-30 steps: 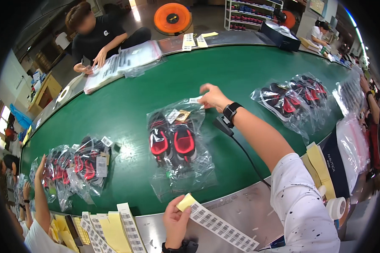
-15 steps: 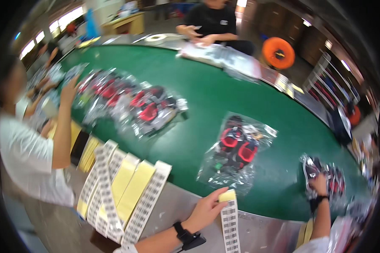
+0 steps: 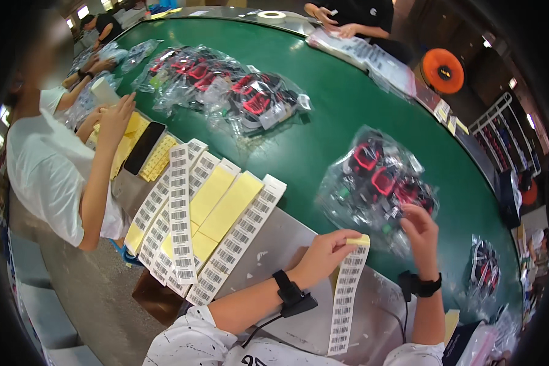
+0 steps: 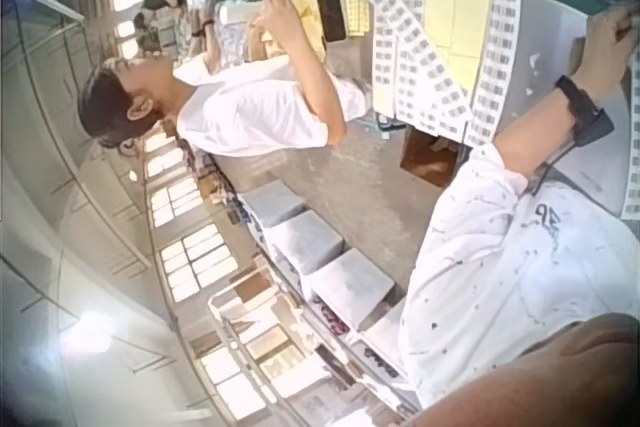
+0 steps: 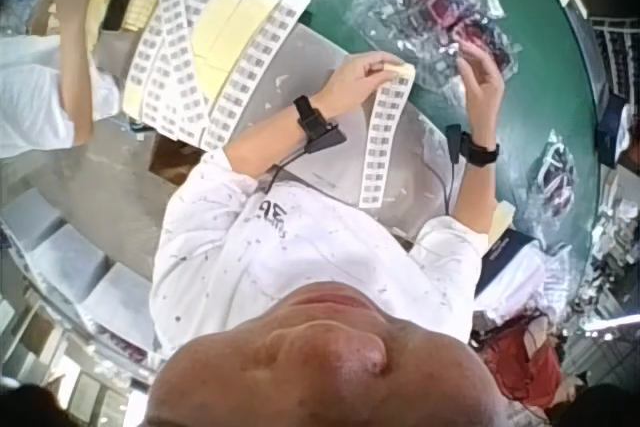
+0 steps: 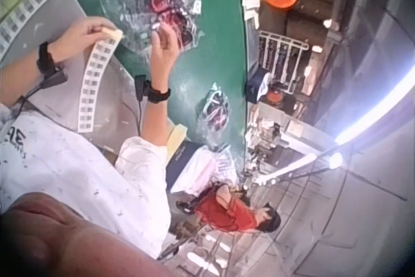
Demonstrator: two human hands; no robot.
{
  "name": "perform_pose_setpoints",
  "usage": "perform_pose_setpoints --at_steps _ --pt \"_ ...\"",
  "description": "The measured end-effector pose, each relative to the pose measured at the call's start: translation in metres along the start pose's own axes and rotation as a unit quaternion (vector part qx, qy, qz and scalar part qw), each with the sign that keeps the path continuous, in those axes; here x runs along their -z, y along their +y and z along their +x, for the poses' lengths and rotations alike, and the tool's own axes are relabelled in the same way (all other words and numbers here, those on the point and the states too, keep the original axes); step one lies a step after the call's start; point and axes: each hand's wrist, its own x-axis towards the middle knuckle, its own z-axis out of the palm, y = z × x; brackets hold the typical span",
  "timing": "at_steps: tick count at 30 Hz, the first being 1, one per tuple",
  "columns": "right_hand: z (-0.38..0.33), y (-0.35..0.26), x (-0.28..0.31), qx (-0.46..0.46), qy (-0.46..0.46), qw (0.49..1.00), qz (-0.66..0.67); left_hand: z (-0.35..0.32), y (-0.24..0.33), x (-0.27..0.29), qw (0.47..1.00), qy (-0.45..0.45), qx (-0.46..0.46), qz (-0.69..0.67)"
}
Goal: The person applies barcode labels to plastic bags containing pairs of shoes on a green table. They peel individual labels from a sheet and affix them to the packaging, then move the labeled bags to a pile. The task is performed in a warehouse setting with other workers visible in the background.
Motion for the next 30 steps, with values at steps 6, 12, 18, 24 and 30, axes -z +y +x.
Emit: perform_pose_setpoints --at_steps 6,12,18,24,30 --pt "-0.048 -0.015 -0.046 0.056 -0.067 0.992 -0.091 0.000 0.004 -0.002 0.999 -0.001 -0.003 0.042" --pt "-0.067 -0.006 -0.050 0.077 0.014 0.993 -0.087 -0.001 0.007 -0.004 0.996 0.009 0.007 0.090" --pt "-0.067 -0.007 -0.047 0.197 0.025 0.961 -0.195 0.002 0.004 -0.011 0.999 0.026 0.029 0.032" --pt "-0.069 0.002 -0.050 0.291 0.052 0.929 -0.223 0.001 0.004 -0.017 0.995 -0.052 0.078 0.023" --pt "-0.057 -0.001 0.000 0.071 0.202 0.976 0.034 0.003 0.004 -0.018 0.996 0.002 0.083 0.042"
